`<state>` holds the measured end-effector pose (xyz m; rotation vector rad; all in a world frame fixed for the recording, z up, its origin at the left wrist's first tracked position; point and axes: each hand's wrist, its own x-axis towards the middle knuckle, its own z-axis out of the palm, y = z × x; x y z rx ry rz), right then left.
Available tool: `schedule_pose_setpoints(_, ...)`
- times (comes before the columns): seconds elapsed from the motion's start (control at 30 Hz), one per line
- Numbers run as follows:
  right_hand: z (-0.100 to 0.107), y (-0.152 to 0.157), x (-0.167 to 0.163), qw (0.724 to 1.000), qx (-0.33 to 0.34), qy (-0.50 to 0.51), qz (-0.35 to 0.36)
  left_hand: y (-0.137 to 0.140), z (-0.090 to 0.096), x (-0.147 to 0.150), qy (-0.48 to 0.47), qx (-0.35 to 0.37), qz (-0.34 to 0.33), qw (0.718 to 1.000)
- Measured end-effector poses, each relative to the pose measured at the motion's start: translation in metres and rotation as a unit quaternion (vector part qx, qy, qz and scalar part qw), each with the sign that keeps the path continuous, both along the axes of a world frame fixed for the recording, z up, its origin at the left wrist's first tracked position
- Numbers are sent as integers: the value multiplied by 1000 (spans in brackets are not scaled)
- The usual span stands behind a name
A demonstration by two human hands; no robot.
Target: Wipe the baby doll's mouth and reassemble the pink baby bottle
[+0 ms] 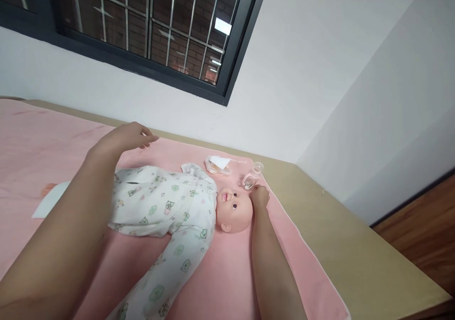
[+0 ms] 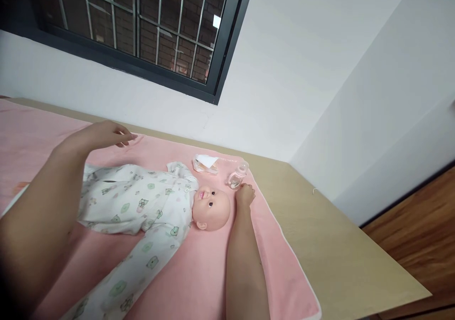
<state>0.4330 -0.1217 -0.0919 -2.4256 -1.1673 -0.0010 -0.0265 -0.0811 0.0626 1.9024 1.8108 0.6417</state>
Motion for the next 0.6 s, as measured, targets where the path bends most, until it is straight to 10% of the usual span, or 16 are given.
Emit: schedule_pose_setpoints(0.6,2,-2,-1,993,111,34,1,3,-1,1,3,-1,0,1000)
